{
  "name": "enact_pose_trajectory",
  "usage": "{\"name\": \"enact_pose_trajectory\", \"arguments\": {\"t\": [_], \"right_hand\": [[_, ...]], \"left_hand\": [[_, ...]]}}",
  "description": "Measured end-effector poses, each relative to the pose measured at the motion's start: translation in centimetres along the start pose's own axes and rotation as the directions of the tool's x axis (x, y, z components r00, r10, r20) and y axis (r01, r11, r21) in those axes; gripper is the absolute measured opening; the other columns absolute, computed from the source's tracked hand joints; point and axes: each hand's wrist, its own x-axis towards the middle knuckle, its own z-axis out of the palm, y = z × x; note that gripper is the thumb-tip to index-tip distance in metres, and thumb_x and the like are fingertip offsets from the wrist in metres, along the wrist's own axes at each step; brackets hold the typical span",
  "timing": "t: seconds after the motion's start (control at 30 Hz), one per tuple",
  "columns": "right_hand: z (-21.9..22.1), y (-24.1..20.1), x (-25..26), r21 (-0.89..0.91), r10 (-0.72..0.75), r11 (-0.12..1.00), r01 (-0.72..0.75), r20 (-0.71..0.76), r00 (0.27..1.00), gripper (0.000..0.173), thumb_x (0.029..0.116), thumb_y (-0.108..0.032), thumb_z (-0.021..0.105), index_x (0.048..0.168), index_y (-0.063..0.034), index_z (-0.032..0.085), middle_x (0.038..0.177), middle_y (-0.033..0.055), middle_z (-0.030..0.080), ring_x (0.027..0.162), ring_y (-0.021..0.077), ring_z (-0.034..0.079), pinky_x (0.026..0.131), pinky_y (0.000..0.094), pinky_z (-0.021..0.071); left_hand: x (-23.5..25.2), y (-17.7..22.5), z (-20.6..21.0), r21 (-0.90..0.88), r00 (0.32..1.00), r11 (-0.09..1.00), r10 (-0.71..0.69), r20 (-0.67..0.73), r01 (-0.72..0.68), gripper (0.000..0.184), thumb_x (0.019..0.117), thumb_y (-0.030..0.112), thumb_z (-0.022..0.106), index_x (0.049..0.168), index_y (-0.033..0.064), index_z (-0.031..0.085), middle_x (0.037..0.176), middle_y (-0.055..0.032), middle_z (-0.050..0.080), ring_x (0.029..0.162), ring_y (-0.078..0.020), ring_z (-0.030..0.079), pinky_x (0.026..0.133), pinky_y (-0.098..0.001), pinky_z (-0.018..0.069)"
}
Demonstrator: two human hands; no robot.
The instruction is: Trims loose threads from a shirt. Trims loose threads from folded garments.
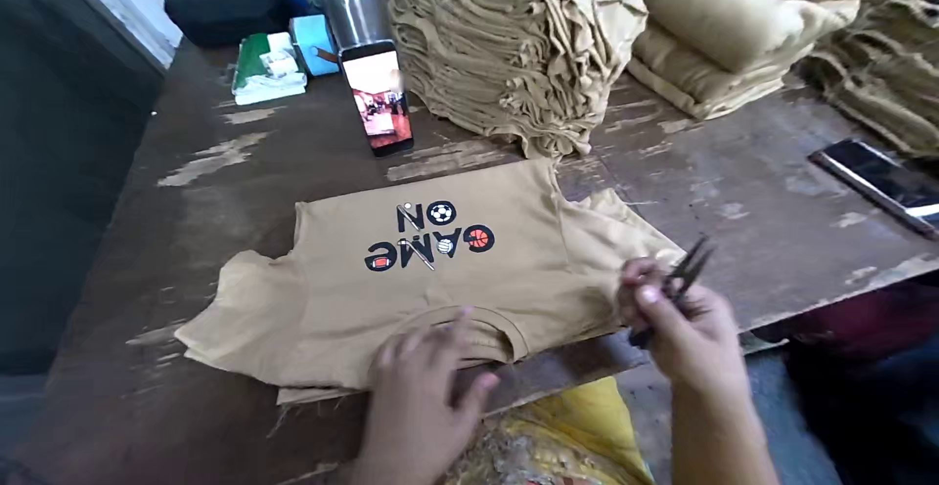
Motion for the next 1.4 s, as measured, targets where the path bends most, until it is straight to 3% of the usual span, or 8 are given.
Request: {"name": "enact_pose_trajectory", "arguments": {"t": [0.17, 0.23, 0.4, 0.53, 0.7, 1.1, 1.27, 1.4], "right_hand": [[3.0, 2.9, -1.5, -0.282, -0.106, 0.942, 0.18, 0.259, 0.96, 0.03, 0.1055, -0.029, 0.05, 0.089, -0.0048, 0.057, 0.092, 0.0061, 0.064, 0.082, 0.0055, 0.06, 0.072, 0.0216, 0.0507], [2.5, 3.5, -1.4, -0.292, -0.155, 0.926, 0.24, 0.287, 0.946, 0.032, 0.1076, -0.031, 0.048, 0.09, -0.0054, 0.055, 0.092, 0.0058, 0.063, 0.086, 0.0045, 0.061, 0.076, 0.0199, 0.0515], [2.2, 2.7, -2.0, -0.16, -0.296, 0.914, 0.372, 0.364, 0.883, 0.038, 0.1079, -0.045, 0.047, 0.096, -0.0085, 0.05, 0.096, 0.0064, 0.057, 0.091, 0.0068, 0.059, 0.081, 0.02, 0.0508], [2.5, 1.7, -3.5, -0.397, -0.279, 0.804, 0.442, 0.404, 0.871, 0.04, 0.1047, -0.043, 0.053, 0.09, -0.0065, 0.057, 0.079, 0.007, 0.058, 0.071, 0.0128, 0.059, 0.065, 0.025, 0.0509], [2.6, 3.0, -4.5, -0.617, -0.244, 0.662, 0.425, 0.358, 0.901, 0.043, 0.1035, -0.044, 0.053, 0.079, -0.0083, 0.055, 0.067, 0.0057, 0.053, 0.057, 0.0157, 0.052, 0.052, 0.0288, 0.0444], [4.4, 2.3, -4.5, -0.702, -0.246, 0.57, 0.428, 0.352, 0.903, 0.042, 0.1041, -0.038, 0.044, 0.075, -0.0101, 0.057, 0.063, 0.005, 0.056, 0.052, 0.0181, 0.057, 0.043, 0.0335, 0.044], [5.2, 0.3, -3.6, -0.49, -0.199, 0.824, 0.285, 0.222, 0.955, 0.04, 0.101, -0.041, 0.058, 0.081, -0.0062, 0.056, 0.064, -0.0003, 0.05, 0.056, 0.001, 0.045, 0.052, 0.0151, 0.0387], [6.1, 0.4, -1.3, -0.353, 0.073, 0.934, 0.055, 0.338, 0.938, 0.035, 0.0892, -0.04, 0.073, 0.082, -0.0089, 0.059, 0.067, -0.0063, 0.052, 0.058, -0.004, 0.045, 0.053, 0.0134, 0.0363]], "left_hand": [[1.0, 2.1, 5.0, -0.011, 0.987, 0.99, 0.141, 0.081, -0.141, 0.061, 0.0887, 0.035, 0.068, 0.146, 0.0151, 0.058, 0.117, -0.0017, 0.074, 0.109, -0.0231, 0.069, 0.091, -0.0546, 0.0497], [0.9, 2.3, 5.5, -0.066, 0.983, 0.986, 0.16, 0.091, -0.155, 0.063, 0.0857, 0.023, 0.068, 0.147, 0.0129, 0.057, 0.117, -0.0032, 0.075, 0.111, -0.0237, 0.069, 0.094, -0.0556, 0.0486], [0.8, 2.4, 7.7, -0.409, 0.977, 0.893, 0.125, -0.173, -0.186, 0.05, 0.0837, -0.006, 0.06, 0.133, -0.0008, 0.061, 0.107, -0.0127, 0.073, 0.099, -0.0137, 0.069, 0.094, -0.025, 0.054], [1.1, 2.0, 8.5, -0.633, 0.963, 0.76, -0.036, -0.266, -0.147, 0.017, 0.0917, 0.01, 0.075, 0.107, 0.0037, 0.073, 0.111, -0.0071, 0.07, 0.105, -0.0031, 0.067, 0.091, -0.0182, 0.0569], [0.7, 1.9, 8.2, -0.728, 0.966, 0.67, -0.066, -0.252, -0.144, 0.007, 0.096, 0.012, 0.07, 0.099, 0.0058, 0.069, 0.113, -0.0049, 0.068, 0.105, -0.0042, 0.066, 0.088, -0.019, 0.0581], [-0.4, 2.5, 7.4, -0.625, 0.973, 0.762, 0.028, -0.23, -0.17, 0.008, 0.0922, 0.01, 0.073, 0.093, 0.003, 0.07, 0.12, -0.0146, 0.067, 0.111, -0.009, 0.066, 0.095, -0.021, 0.0563], [-1.3, 3.6, 5.4, -0.339, 0.982, 0.922, 0.183, -0.046, -0.188, 0.012, 0.0915, 0.016, 0.069, 0.084, 0.0096, 0.077, 0.116, -0.0151, 0.073, 0.116, -0.022, 0.068, 0.104, -0.0348, 0.0513], [-1.5, 3.7, 5.4, -0.054, 0.946, 0.947, 0.32, 0.044, -0.318, 0.015, 0.0934, 0.015, 0.063, 0.084, 0.0148, 0.075, 0.097, -0.0076, 0.075, 0.103, -0.023, 0.072, 0.099, -0.0401, 0.0547]]}}
